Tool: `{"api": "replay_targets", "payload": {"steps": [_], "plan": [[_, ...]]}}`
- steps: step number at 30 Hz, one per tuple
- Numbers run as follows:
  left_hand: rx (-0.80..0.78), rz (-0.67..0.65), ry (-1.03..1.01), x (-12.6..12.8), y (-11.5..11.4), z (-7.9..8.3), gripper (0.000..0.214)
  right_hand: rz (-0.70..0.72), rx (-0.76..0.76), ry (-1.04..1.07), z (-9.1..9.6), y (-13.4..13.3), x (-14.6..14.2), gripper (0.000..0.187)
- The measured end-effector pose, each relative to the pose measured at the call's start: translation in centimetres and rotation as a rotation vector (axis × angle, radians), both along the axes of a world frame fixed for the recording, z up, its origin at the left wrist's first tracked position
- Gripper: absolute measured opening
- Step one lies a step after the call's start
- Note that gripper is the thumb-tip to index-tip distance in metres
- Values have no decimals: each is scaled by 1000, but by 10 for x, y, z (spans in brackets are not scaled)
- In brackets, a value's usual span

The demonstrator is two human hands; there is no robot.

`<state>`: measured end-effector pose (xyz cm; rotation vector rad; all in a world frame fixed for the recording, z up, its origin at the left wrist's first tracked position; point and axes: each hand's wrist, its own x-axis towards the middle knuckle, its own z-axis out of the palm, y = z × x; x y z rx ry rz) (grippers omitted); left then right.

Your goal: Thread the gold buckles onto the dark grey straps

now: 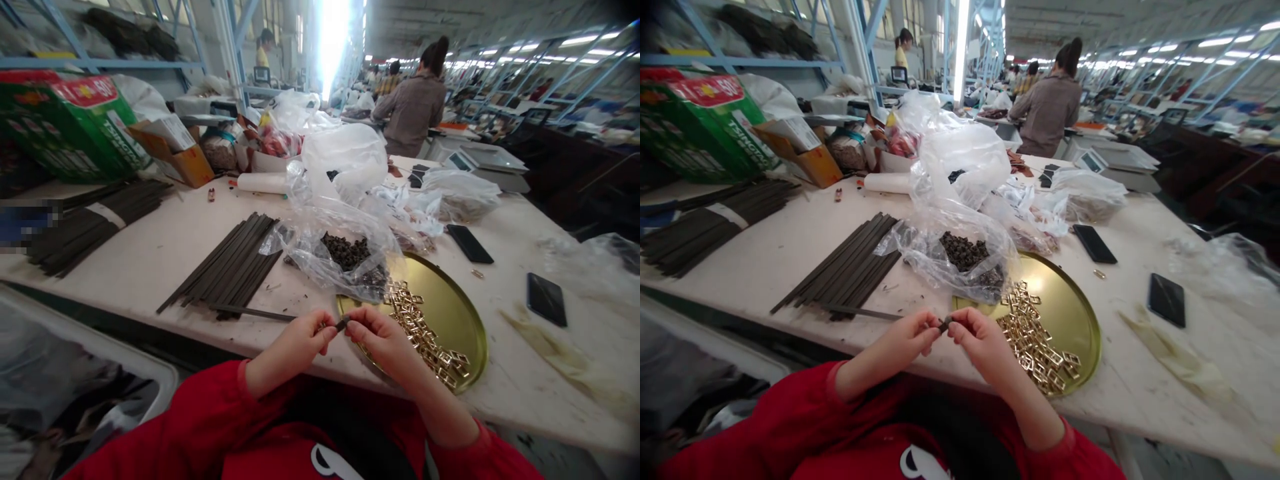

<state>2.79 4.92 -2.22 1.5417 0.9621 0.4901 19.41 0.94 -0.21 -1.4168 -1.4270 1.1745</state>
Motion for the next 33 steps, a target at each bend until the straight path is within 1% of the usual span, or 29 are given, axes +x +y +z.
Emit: {"api": "replay_targets", "payload": {"steps": [3,4,6,9,12,14,15,16,18,21,23,25,27,29,33], "plan": [[25,1,40,-2,-7,2,15,37,78,-162,-2,-6,-5,13],[34,15,41,-3,-9,3,13,19,107,-194,-3,-8,-8,12],[59,57,15,-2,-13,6,10,-60,166,-219,-5,-13,-15,12],[88,97,-68,-1,-19,7,23,-151,280,-253,-11,-22,-28,9],[117,120,-106,-3,-24,2,31,-137,391,-316,-13,-30,-36,10],[115,130,-110,-5,-26,-1,31,-100,422,-313,-13,-35,-39,15],[91,123,-117,-7,-26,-2,31,-84,413,-283,-13,-36,-39,17],[54,106,-128,-8,-27,-3,31,-76,386,-237,-14,-37,-39,18],[-29,64,-152,-11,-29,-4,31,-104,273,-116,-17,-36,-39,21],[-80,41,-166,-14,-30,-5,32,-220,29,142,-24,-33,-40,17],[-78,36,-168,-16,-28,-7,33,-253,-128,348,-29,-32,-41,24],[-75,35,-151,-19,-26,-9,35,-195,-286,545,-32,-31,-41,33],[-76,50,-100,-21,-23,-11,36,-104,-416,683,-35,-32,-41,37],[-98,64,-42,-22,-21,-14,38,-73,-470,754,-38,-33,-42,37],[-167,81,21,-21,-21,-18,39,-88,-487,865,-42,-33,-45,32]]}}
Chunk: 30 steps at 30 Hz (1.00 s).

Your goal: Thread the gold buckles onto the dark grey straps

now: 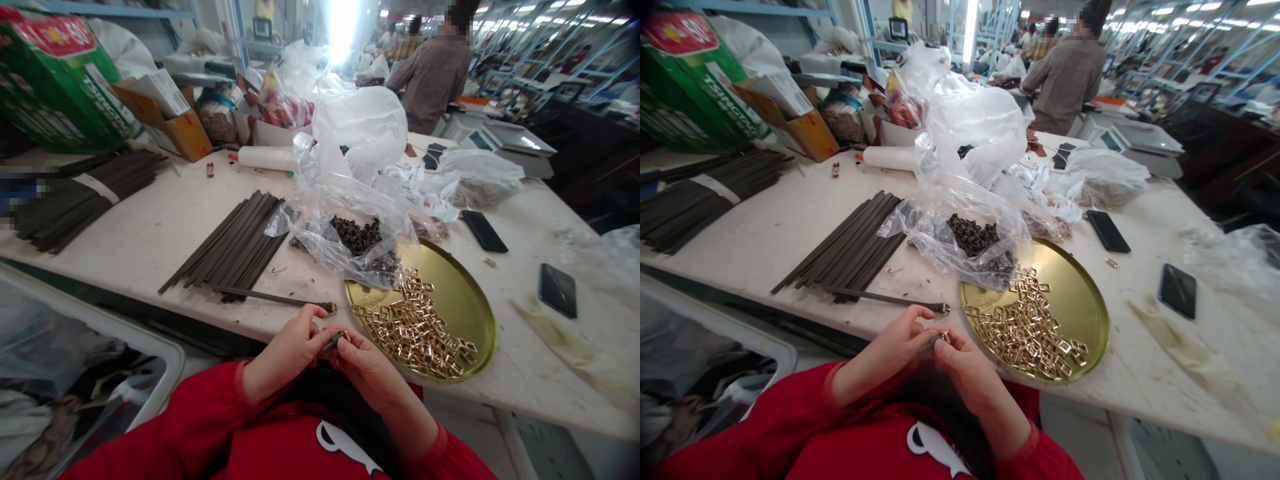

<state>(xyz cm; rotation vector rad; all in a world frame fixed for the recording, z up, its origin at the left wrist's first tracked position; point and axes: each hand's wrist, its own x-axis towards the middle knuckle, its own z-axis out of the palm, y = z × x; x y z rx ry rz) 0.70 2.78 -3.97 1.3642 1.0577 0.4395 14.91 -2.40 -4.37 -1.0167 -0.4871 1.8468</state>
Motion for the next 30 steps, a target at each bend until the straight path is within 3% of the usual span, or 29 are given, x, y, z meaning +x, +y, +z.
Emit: {"api": "replay_targets", "payload": {"steps": [4,9,18,23,30], "plan": [[-32,17,-28,1,-2,1,30,-68,-16,77,-1,2,-5,26],[37,-69,-51,-3,-5,3,16,-132,-21,88,-5,2,-7,25],[26,-40,-11,-3,-12,4,11,-39,120,-343,1,-15,10,30],[37,-54,7,-5,-18,9,13,-2,62,-169,2,-21,17,28],[303,-122,179,-4,-26,13,13,-95,-2,-34,5,-23,11,16]]}}
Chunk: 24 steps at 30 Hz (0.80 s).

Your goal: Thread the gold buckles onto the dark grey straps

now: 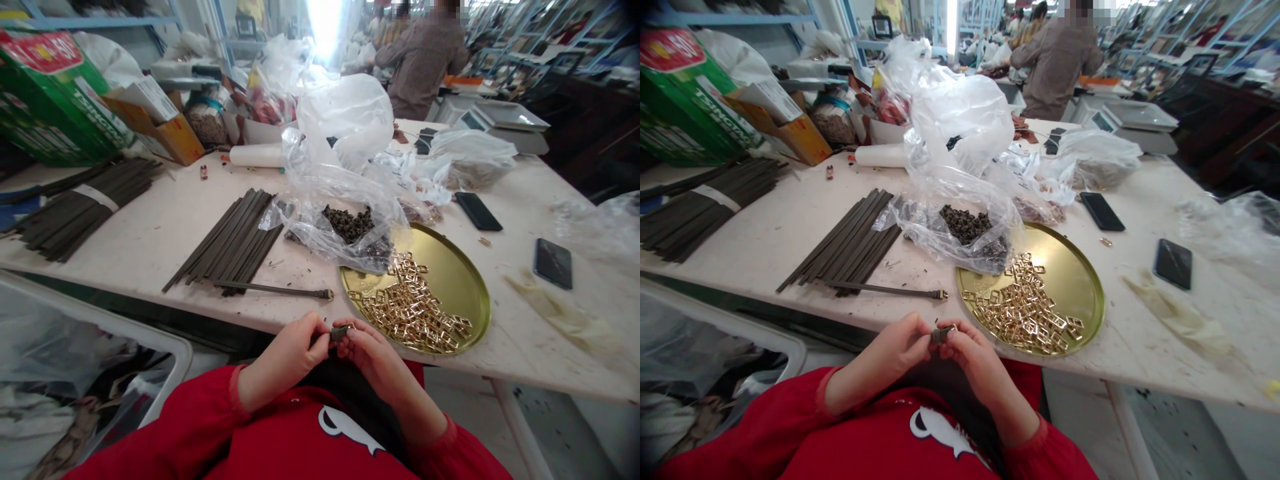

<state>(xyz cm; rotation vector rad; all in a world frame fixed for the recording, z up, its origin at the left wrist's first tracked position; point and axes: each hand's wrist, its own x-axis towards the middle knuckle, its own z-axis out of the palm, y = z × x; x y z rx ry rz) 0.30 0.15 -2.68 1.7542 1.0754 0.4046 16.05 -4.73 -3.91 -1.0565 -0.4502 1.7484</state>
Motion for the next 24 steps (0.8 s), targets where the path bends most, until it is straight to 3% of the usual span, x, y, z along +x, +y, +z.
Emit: {"api": "replay_targets", "payload": {"steps": [6,11,17,21,24], "plan": [[50,-144,36,1,-3,11,9,56,20,35,-1,-1,-1,16],[-1,-171,51,1,-4,16,8,110,-11,81,3,0,-6,15],[-33,-116,114,1,-3,5,8,-13,-4,-213,2,4,-4,21],[-40,-140,101,-2,-4,5,8,134,12,-374,2,4,0,20],[-33,-166,94,-2,-3,9,7,243,22,-341,2,3,3,16]]}}
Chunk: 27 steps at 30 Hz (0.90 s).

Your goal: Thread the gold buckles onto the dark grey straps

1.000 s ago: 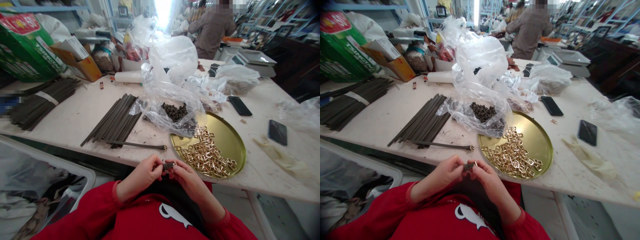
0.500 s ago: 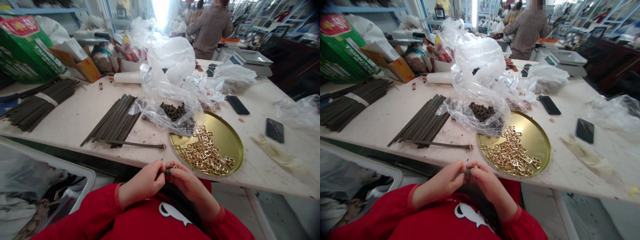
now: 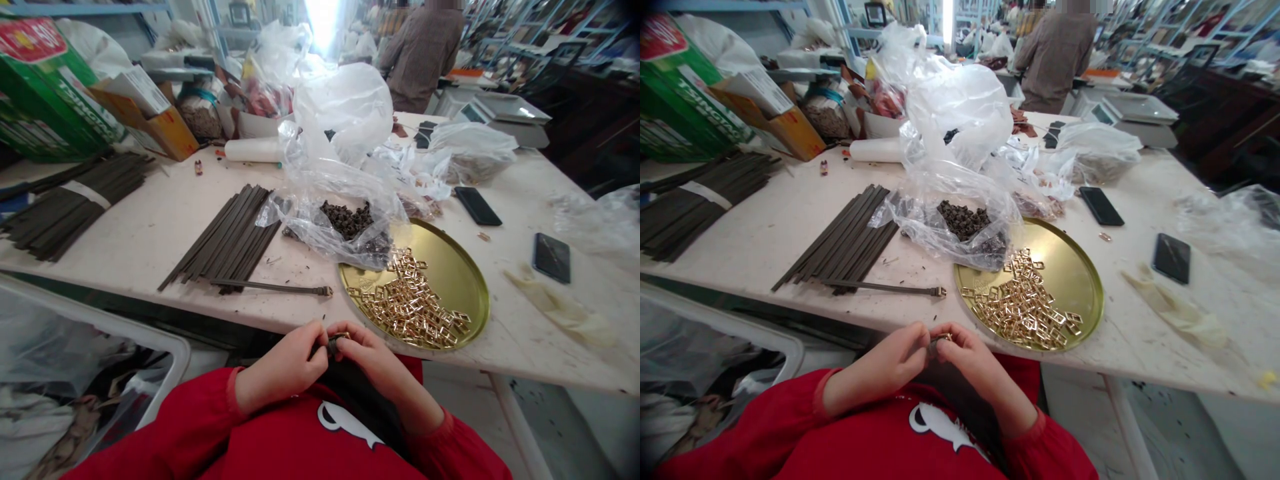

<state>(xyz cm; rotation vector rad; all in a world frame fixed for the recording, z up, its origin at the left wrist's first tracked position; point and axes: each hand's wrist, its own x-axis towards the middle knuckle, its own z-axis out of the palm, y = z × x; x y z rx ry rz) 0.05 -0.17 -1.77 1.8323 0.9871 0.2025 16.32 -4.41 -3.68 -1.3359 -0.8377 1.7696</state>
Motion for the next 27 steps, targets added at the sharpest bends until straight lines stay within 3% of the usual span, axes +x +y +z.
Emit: {"api": "replay_targets", "payload": {"steps": [8,16,20,23,27], "plan": [[67,-29,37,-2,1,-2,6,-36,-2,158,-7,-2,-6,25],[89,33,44,-2,0,-14,7,-198,219,-304,-10,-7,-18,22],[94,67,56,0,1,-18,9,-189,382,-479,-13,-12,-16,20],[119,81,53,0,1,-21,9,-148,449,-523,-14,-14,-13,18],[129,73,58,-1,1,-23,8,-110,328,-386,-15,-13,-9,18]]}}
